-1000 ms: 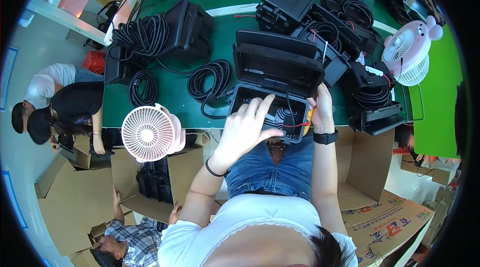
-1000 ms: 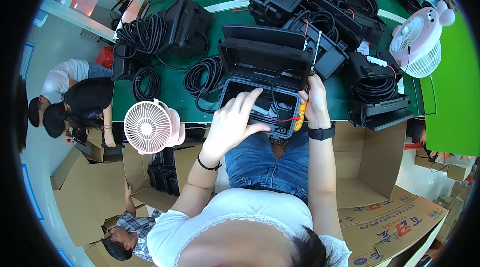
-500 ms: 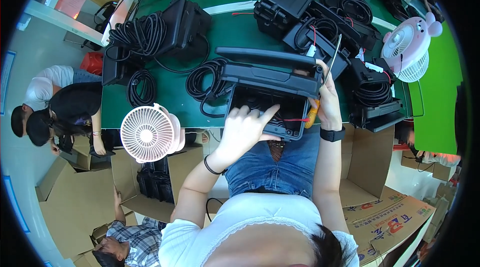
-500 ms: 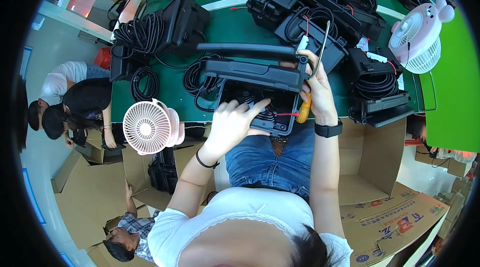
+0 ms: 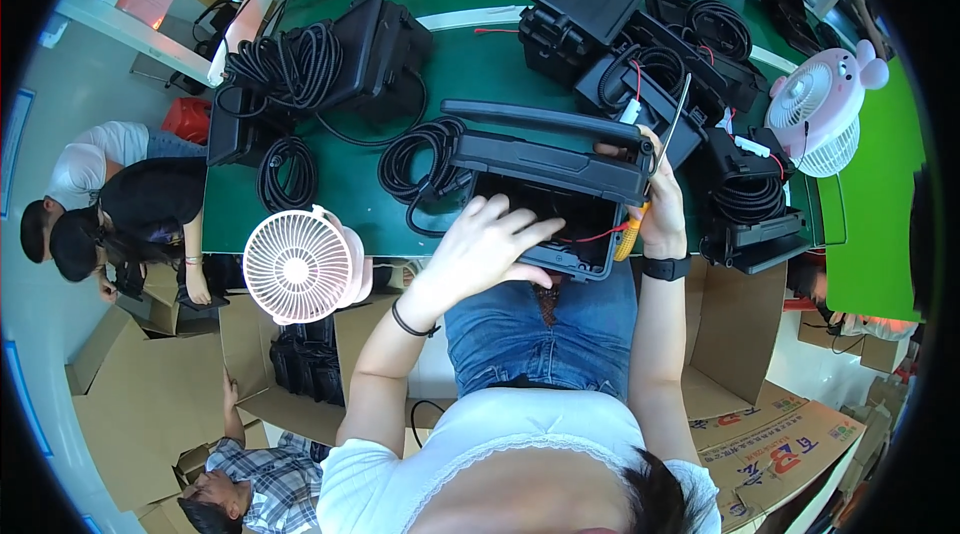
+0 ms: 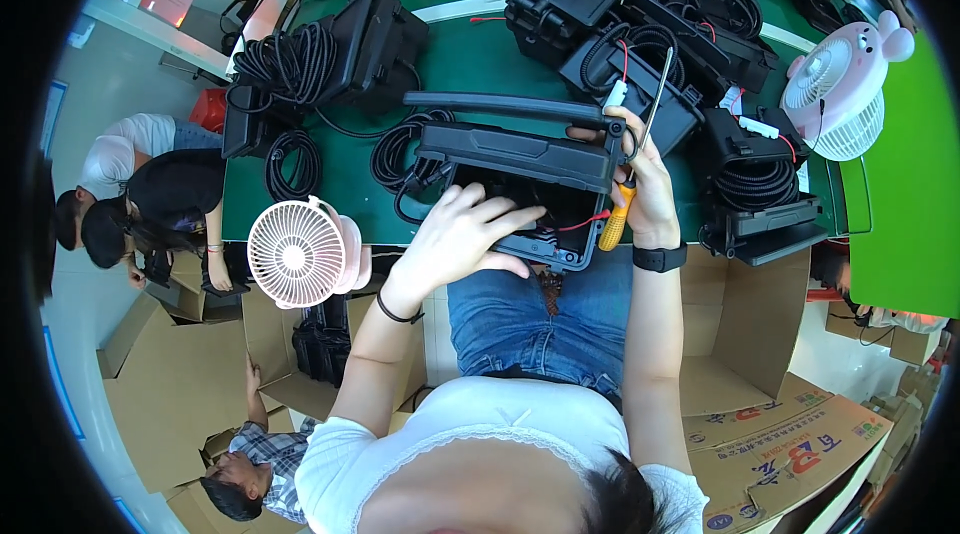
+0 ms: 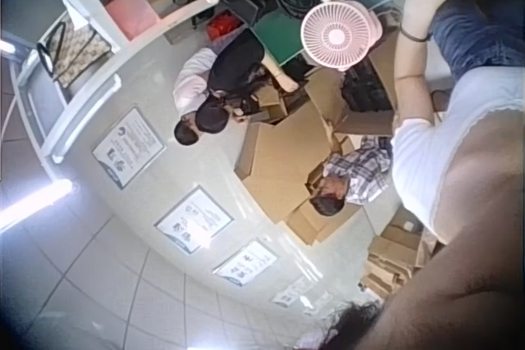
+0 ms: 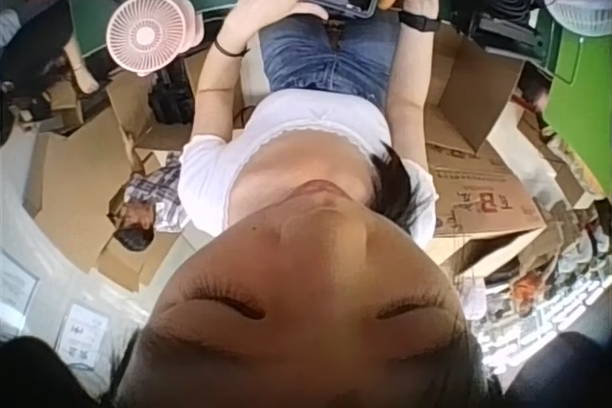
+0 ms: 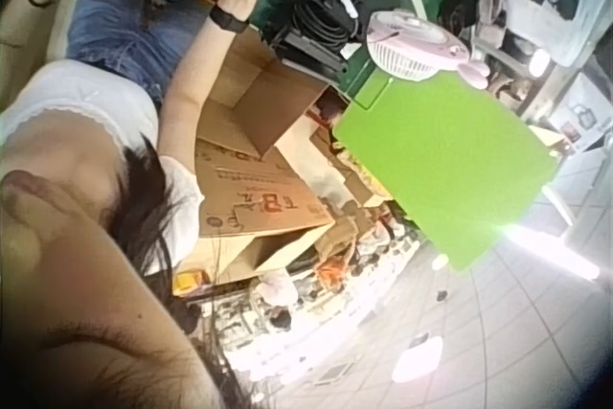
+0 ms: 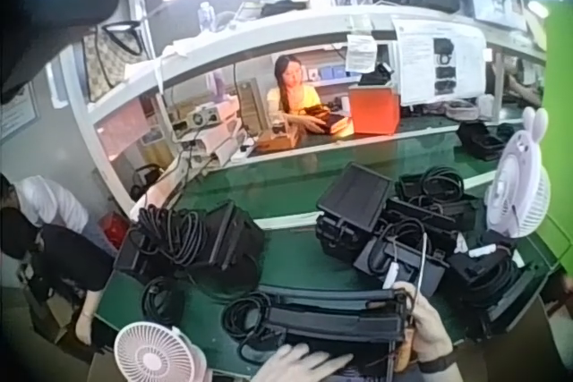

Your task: Assembling solar product components by placing cables into enclosures, securing them, and packing the units into boxes.

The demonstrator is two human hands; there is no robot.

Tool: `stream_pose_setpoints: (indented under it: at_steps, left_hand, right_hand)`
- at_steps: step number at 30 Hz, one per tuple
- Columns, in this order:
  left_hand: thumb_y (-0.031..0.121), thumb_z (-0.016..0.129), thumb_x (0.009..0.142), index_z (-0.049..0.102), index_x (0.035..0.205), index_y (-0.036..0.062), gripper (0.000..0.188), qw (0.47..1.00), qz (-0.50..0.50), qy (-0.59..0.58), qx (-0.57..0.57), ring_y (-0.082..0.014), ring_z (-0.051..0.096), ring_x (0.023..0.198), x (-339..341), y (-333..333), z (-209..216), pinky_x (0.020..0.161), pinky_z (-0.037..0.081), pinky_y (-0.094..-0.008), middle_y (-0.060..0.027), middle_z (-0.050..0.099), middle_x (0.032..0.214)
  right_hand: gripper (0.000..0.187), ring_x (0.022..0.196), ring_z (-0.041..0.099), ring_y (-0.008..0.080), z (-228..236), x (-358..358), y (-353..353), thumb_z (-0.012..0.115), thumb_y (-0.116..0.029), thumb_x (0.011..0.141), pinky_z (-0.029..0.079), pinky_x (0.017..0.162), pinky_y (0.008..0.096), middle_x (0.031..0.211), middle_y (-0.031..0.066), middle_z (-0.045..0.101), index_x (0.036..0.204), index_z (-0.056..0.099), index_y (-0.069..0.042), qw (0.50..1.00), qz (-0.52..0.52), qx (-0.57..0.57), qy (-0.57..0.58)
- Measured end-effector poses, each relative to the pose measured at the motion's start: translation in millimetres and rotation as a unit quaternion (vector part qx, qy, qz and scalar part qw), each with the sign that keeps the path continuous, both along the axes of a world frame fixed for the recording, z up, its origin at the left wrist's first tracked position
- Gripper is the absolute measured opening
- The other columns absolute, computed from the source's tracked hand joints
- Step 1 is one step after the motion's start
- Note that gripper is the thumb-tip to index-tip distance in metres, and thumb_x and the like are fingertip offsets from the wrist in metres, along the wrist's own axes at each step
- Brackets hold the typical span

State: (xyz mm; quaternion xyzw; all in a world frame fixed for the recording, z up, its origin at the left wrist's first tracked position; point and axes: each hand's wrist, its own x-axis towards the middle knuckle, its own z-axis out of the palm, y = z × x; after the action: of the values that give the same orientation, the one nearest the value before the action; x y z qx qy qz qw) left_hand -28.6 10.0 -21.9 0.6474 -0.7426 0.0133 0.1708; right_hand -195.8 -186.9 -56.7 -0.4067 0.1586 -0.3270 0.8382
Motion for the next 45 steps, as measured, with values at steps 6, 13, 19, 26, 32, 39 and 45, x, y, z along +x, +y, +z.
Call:
stream_pose_setpoints:
  at_steps: [6, 13, 19, 26, 32, 39, 45]
  left_hand:
    - [0.054, 0.072, 0.072, 0.066, 0.085, 0.0136, 0.043, 1.0, 0.0, -0.006, -0.006, -0.0186, 0.049, 0.08, 19.5, 11.8, -5.2, 0.078, 0.04, -0.0321, 0.0022, 0.061, 0.073]
    - [0.059, 0.07, 0.073, 0.063, 0.069, 0.0094, 0.05, 0.992, 0.019, -0.042, -0.12, -0.0189, 0.051, 0.081, 22.8, 8.9, -18.3, 0.09, 0.039, -0.04, -0.0017, 0.057, 0.065]
    - [0.059, 0.071, 0.073, 0.063, 0.067, 0.0095, 0.05, 0.993, 0.048, -0.013, -0.11, -0.0187, 0.052, 0.075, 17.3, 14.8, -17.7, 0.09, 0.04, -0.0404, -0.0015, 0.057, 0.063]
    - [0.04, 0.088, 0.06, 0.063, 0.094, 0.0056, 0.055, 0.95, 0.145, 0.112, -0.253, -0.0313, 0.055, 0.099, 4.2, 21.0, -32.7, 0.087, 0.048, -0.0398, -0.0141, 0.055, 0.112]
    - [0.04, 0.087, 0.063, 0.066, 0.092, 0.008, 0.049, 0.946, 0.209, 0.091, -0.229, -0.0294, 0.052, 0.097, 6.6, 27.3, -40.7, 0.08, 0.049, -0.0375, -0.0132, 0.05, 0.113]
    - [0.018, 0.089, 0.067, 0.048, 0.121, 0.0017, 0.07, 0.881, 0.247, 0.265, -0.306, -0.0207, 0.056, 0.096, -3.0, 24.6, -48.4, 0.073, 0.056, -0.0305, -0.0127, 0.038, 0.121]
    - [0.007, 0.085, 0.071, 0.055, 0.105, 0.0014, 0.046, 0.846, 0.288, 0.361, -0.268, -0.0194, 0.055, 0.105, -9.9, 26.1, -51.8, 0.082, 0.057, -0.0306, -0.0106, 0.039, 0.125]
  right_hand:
    - [0.037, 0.055, 0.045, -0.001, -5.2, 1.7, -3.1, 0.049, -0.03, 0.101, 0.035, 0.042, 0.0118, 0.118, 0.0248, 0.064, 0.134, 0.05, -0.013, 1.0, -0.019, 0.022, 0.012]
    - [0.046, 0.056, 0.049, 0.0022, -3.1, 1.9, -4.9, 0.049, -0.031, 0.098, 0.037, 0.043, 0.0131, 0.12, 0.028, 0.062, 0.139, 0.047, -0.012, 0.999, -0.023, 0.015, 0.017]
    - [0.087, 0.062, 0.047, 0.0031, 16.2, -4.7, -4.2, 0.032, -0.072, 0.085, 0.036, 0.043, 0.0148, 0.118, 0.0221, 0.062, 0.138, 0.044, -0.005, 0.999, 0.015, -0.002, 0.028]
    - [0.051, 0.072, 0.043, 0.0046, 35.9, 5.4, 11.6, 0.071, -0.034, 0.081, 0.033, 0.063, 0.0194, 0.087, -0.0044, 0.049, 0.124, 0.055, -0.01, 0.958, -0.071, -0.228, 0.16]
    - [0.05, 0.069, 0.039, 0.0047, 31.8, 12.6, 12.3, 0.069, -0.03, 0.082, 0.031, 0.062, 0.0197, 0.084, -0.0053, 0.047, 0.125, 0.055, -0.01, 0.953, -0.087, -0.242, 0.162]
    - [0.057, 0.065, 0.034, 0.0029, 33.5, 12.4, 14.6, 0.068, -0.019, 0.082, 0.03, 0.059, 0.0189, 0.084, -0.0075, 0.047, 0.138, 0.054, -0.012, 0.916, -0.116, -0.286, 0.254]
    - [0.064, 0.062, 0.033, 0.0029, 24.4, 6.6, 15.7, 0.073, -0.011, 0.079, 0.029, 0.057, 0.0169, 0.093, -0.0058, 0.053, 0.139, 0.052, -0.013, 0.914, -0.085, -0.318, 0.238]
